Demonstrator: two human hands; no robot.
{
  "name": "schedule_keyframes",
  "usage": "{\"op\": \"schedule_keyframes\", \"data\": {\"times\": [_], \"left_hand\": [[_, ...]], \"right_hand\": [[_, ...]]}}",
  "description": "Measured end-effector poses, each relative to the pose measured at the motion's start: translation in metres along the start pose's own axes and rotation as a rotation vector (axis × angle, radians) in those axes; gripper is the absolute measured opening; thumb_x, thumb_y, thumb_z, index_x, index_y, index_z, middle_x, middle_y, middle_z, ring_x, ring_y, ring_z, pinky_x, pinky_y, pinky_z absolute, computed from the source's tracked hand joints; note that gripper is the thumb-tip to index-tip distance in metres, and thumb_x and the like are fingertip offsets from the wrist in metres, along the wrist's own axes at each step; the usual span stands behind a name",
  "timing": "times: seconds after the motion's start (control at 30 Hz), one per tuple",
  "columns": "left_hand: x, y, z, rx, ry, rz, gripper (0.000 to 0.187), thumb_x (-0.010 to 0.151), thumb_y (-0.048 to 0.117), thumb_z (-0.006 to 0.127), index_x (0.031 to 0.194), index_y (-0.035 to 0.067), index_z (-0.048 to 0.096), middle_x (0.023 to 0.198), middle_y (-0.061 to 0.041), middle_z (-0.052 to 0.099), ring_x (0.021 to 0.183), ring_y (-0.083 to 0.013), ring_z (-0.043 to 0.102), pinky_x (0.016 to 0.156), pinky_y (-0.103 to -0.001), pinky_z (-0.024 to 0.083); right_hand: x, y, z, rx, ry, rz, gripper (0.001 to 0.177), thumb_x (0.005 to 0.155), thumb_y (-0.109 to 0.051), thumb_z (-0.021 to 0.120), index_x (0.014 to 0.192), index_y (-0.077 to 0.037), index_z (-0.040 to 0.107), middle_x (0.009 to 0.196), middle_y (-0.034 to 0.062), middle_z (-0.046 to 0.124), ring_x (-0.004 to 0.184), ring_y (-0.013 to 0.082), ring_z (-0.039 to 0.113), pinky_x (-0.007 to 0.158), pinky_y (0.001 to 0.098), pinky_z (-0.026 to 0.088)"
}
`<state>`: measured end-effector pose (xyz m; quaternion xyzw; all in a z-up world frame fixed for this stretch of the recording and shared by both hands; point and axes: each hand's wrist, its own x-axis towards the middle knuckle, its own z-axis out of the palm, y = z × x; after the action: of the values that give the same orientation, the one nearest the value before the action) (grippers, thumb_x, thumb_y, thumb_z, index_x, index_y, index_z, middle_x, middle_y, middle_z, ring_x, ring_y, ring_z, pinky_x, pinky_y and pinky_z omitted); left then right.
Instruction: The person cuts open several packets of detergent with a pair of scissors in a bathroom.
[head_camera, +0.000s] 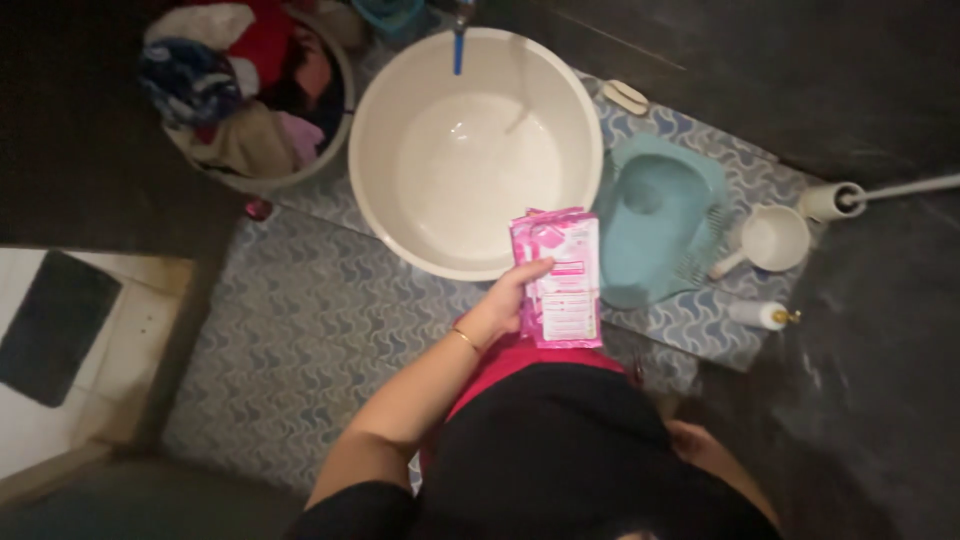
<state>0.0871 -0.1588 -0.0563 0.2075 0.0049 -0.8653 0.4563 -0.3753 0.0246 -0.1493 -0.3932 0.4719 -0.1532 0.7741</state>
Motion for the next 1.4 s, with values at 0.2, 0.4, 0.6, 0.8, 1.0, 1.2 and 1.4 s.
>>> {"op": "schedule_keyframes", "data": {"times": [0.2,0.4,0.6,0.8,1.0,1.2,1.4], "left_hand": [[0.001,0.031,0.025,-0.011,-0.107,-0.053,0.046,0.099,0.025,0.064,0.134,-0.003,0.059,0.125,-0.020,0.069,0.114,-0.0328,0.069,0.105,-0.050,0.053],[0.006,0.035,0.054,-0.175,-0.281,-0.150,0.048,0.105,0.038,0.058,0.134,0.000,0.061,0.125,-0.019,0.070,0.114,-0.0337,0.069,0.104,-0.051,0.052],[-0.020,0.034,0.110,0.173,-0.397,-0.209,0.066,0.103,0.047,0.054,0.150,0.001,0.046,0.139,-0.017,0.064,0.125,-0.0299,0.062,0.109,-0.047,0.049],[-0.008,0.018,0.089,0.865,-0.119,0.128,0.077,0.096,0.029,0.067,0.155,0.003,0.027,0.146,-0.012,0.052,0.132,-0.0209,0.053,0.111,-0.038,0.045],[0.036,-0.001,0.021,0.259,0.128,-0.173,0.047,0.106,0.034,0.063,0.134,-0.003,0.057,0.117,-0.018,0.068,0.103,-0.0309,0.068,0.093,-0.047,0.057],[0.056,-0.025,0.002,0.210,0.313,-0.348,0.047,0.098,0.033,0.059,0.134,0.003,0.058,0.120,-0.015,0.069,0.107,-0.0321,0.069,0.097,-0.052,0.055],[0.089,-0.076,0.001,0.184,0.374,-0.515,0.054,0.092,0.034,0.056,0.134,0.000,0.056,0.122,-0.023,0.071,0.110,-0.0366,0.070,0.100,-0.051,0.051]], "right_hand": [[0.032,-0.042,0.014,0.201,0.130,-0.059,0.042,0.097,-0.015,0.065,0.134,0.004,0.065,0.116,0.0109,0.074,0.101,0.0211,0.067,0.086,0.0337,0.053],[0.080,-0.186,0.084,0.326,0.659,-0.470,0.030,0.101,-0.011,0.070,0.129,-0.006,0.061,0.102,-0.0008,0.061,0.081,0.0115,0.053,0.066,0.0258,0.041],[0.126,-0.286,0.174,0.052,0.655,-0.715,0.033,0.084,-0.004,0.082,0.107,-0.008,0.058,0.102,-0.0039,0.062,0.093,0.0086,0.060,0.083,0.0251,0.050],[0.120,-0.267,0.182,0.345,0.713,-0.454,0.032,0.084,-0.003,0.076,0.114,-0.005,0.068,0.099,-0.0008,0.070,0.087,0.0095,0.063,0.081,0.0260,0.051],[0.087,-0.206,0.150,0.542,0.892,-0.417,0.018,0.088,-0.007,0.071,0.106,-0.003,0.072,0.095,0.0014,0.075,0.082,0.0106,0.068,0.076,0.0278,0.056],[0.093,-0.025,0.038,0.534,1.235,-0.335,0.009,0.098,-0.007,0.075,0.094,-0.002,0.069,0.079,-0.0008,0.062,0.068,0.0100,0.056,0.060,0.0307,0.053],[0.135,0.027,-0.070,0.950,1.374,0.091,0.015,0.095,-0.021,0.060,0.104,-0.008,0.062,0.072,0.0063,0.059,0.060,0.0236,0.057,0.048,0.0386,0.045]]}}
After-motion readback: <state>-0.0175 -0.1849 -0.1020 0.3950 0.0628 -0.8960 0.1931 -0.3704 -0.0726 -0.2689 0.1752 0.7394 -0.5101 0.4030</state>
